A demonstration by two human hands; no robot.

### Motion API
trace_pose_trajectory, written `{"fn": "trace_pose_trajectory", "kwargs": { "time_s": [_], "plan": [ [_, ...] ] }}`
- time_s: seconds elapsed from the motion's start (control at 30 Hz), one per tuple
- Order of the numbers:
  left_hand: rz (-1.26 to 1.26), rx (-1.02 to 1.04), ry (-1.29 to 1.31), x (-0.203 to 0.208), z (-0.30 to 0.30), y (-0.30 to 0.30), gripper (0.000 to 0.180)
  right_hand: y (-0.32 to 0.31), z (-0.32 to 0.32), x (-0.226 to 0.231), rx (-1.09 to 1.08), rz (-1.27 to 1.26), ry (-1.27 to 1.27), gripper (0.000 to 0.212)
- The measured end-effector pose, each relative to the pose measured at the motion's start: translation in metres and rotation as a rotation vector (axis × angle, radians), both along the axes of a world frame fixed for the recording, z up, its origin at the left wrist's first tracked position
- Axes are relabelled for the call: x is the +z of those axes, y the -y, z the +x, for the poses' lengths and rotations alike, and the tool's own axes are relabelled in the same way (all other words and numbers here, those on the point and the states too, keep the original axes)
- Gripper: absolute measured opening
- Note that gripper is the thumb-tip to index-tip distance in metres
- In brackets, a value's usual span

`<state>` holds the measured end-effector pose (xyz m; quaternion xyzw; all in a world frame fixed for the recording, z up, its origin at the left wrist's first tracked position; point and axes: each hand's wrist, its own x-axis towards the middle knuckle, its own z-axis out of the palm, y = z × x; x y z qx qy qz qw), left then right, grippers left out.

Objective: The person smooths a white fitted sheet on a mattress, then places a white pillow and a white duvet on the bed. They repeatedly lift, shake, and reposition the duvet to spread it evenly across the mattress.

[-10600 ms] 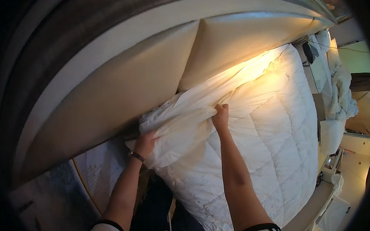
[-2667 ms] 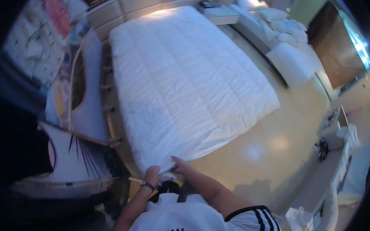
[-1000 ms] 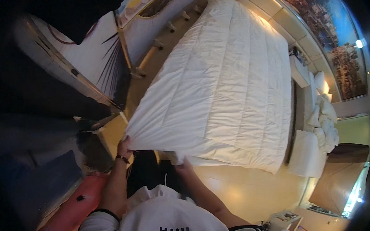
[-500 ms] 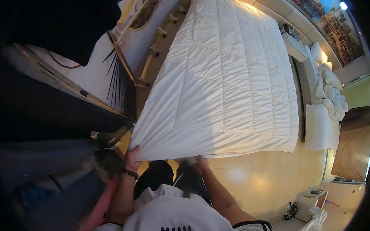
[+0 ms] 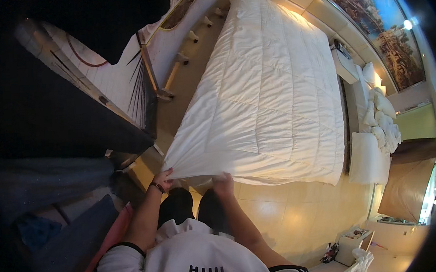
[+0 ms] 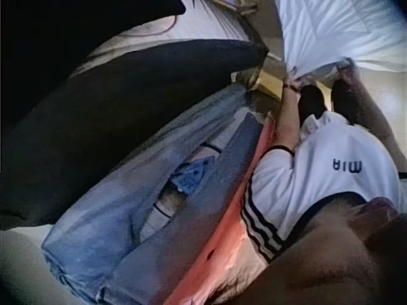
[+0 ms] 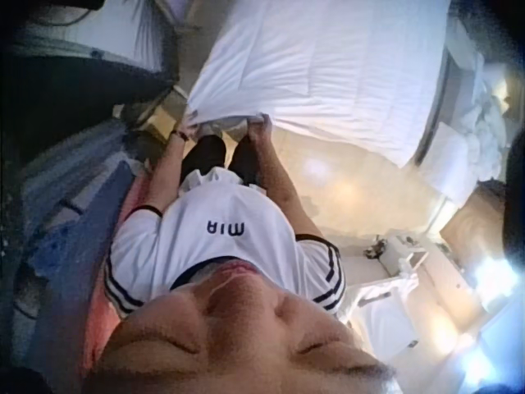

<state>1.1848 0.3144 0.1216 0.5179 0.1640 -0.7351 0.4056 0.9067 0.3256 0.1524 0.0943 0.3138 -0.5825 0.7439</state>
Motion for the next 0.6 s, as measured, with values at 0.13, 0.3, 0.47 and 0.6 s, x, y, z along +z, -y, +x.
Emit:
{"fn": "trace_pose_trajectory", "kwargs": {
  "time_s": [0.13,0.3,0.47,0.6],
  "plan": [
    [0.028,-0.053,-0.005,-0.01,0.012,-0.005,0.031,0.016,0.029,0.003,0.166,-0.036,-0.462,0.044],
    [0.058,-0.054,-0.06,0.007,0.001,-0.003,0.028,0.013,0.033,0.008,0.478,-0.095,-0.962,0.055],
    [0.125,0.021,-0.414,-0.05,-0.013,-0.027,0.044,0.023,0.043,0.016,0.305,-0.05,-0.857,0.046],
    [0.011,-0.105,-0.615,-0.009,-0.079,-0.019,0.078,0.032,0.037,0.005,0.254,-0.132,-1.268,0.04]
  ]
}}
